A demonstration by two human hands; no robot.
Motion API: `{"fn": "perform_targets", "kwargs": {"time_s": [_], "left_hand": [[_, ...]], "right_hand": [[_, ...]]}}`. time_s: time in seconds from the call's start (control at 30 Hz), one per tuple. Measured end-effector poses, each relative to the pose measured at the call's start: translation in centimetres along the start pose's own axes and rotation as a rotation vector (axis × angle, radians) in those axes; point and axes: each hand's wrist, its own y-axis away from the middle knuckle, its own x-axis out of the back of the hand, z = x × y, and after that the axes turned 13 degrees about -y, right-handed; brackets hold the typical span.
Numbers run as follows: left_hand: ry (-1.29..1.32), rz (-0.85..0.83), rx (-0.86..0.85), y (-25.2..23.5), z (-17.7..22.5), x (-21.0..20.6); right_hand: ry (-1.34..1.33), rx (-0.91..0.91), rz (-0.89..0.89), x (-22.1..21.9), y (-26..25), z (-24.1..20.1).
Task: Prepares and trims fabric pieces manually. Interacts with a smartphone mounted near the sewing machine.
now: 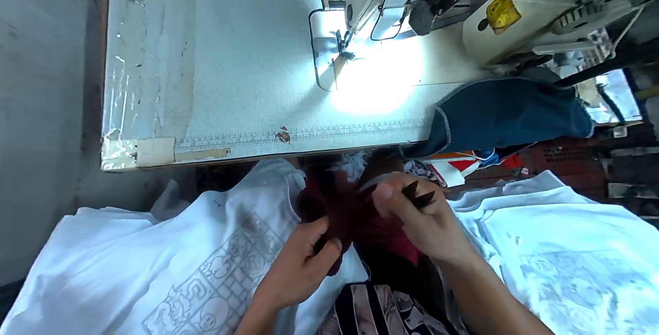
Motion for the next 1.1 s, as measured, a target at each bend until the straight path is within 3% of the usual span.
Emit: {"fn": "perform_targets", "kwargs": {"time_s": [0.17, 0.3, 0.37, 0.47, 0.6, 0.7, 0.8, 0.93, 1.1], "left_hand": [[0.006, -0.005, -0.013, -0.2, 0.3, 0.1], [-0.047, 0.015, 0.007, -0.3, 0.4, -0.1], [-0.235, 0.071, -0.013, -0.3, 0.6, -0.5], [-0.713, 0.173, -0.077, -0.3, 1.0, -2.0], [-1.044, 0.197, -0.124, 0.1, 0.6, -3.6], [-0.99, 0.212, -0.077, 0.1, 0.4, -3.4], [-0.872, 0.191, 0.0, 0.0, 0.3, -2.4], [-0.571, 0.06, -0.094, 0.2, 0.3, -2.1], [-0.409, -0.032, -0.117, 0.3, -0.4, -0.8]], "right_hand": [[-0.001, 0.02, -0.003, 0.7, -0.2, -0.5], [0.277, -0.01, -0.14, -0.2, -0.1, -0.9], [0.515, -0.11, -0.107, -0.7, -0.1, -0.8], [0.728, -0.39, -0.079, -1.2, -0.5, 0.0], [0.691, -0.631, -0.203, -1.2, -1.3, 1.7], [0.517, -0.59, -0.153, -0.5, -1.2, 3.2], [0.468, -0.482, 0.096, -0.2, -1.2, 3.8], [0.816, -0.155, 0.294, -0.2, -1.3, 6.0], [0.959, -0.097, 0.251, -0.2, -1.7, 7.1]]}}
